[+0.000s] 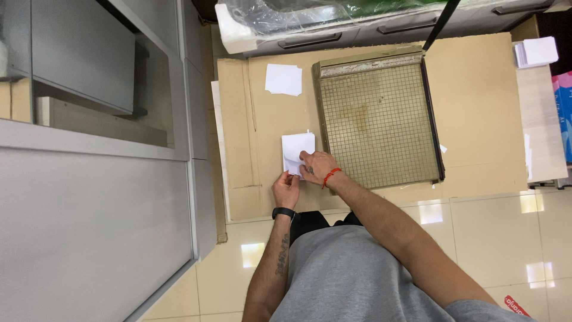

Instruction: The person repeatedly folds small white paper sheets in half and cuts them using a paper trimmer. The cut pieces are stacked on the table next to the trimmer.

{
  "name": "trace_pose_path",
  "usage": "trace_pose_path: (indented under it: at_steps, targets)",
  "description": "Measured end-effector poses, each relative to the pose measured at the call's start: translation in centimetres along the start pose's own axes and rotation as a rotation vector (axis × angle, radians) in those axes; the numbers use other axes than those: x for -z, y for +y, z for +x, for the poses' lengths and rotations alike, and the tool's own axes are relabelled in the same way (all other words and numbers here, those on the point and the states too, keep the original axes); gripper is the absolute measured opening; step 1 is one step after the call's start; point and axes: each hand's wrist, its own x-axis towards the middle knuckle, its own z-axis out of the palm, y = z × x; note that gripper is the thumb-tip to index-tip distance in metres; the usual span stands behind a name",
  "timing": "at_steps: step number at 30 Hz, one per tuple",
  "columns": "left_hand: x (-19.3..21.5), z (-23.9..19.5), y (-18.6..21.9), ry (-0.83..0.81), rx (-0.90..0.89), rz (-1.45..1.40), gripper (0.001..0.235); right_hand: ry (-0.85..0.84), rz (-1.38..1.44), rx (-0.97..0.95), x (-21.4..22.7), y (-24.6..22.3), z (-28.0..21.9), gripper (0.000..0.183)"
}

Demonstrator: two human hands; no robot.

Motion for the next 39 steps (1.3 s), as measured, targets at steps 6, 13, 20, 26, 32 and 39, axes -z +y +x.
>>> trace_pose_path:
  at_steps: [6,13,20,26,32,39]
  targets:
    - [0.5,0.0,-0.9,-0.009,0.046,0.092,0.020,0.065,0.029,-0.006,-1.2,0.9,0.9,0.022]
    - [0.6,0.6,2.0,0.165,-0.036,0.094,0.044,0.514,0.354,0.003,-0.7,4.7,-2.3,0.023]
    - [-7.3,0.1,4.3,-0.429,0.488,-0.667,0.064,0.645,1.419,-0.292,-0.8,7.1,-10.3,0.017]
    - [-11.0,-0.5,5.5,-0.328,0.216,-0.643,0.031,0.660,1.359,-0.372,0.7,8.2,-15.3,0.024]
    - [-8.9,-0.6,9.1,-0.480,0.091,-0.290,0.021,0.802,1.191,-0.368,4.5,8.5,-15.5,0.034]
    - [-8.8,-1.3,9.6,-0.521,-0.010,-0.422,0.020,0.856,1.166,-0.393,5.5,7.8,-16.0,0.024]
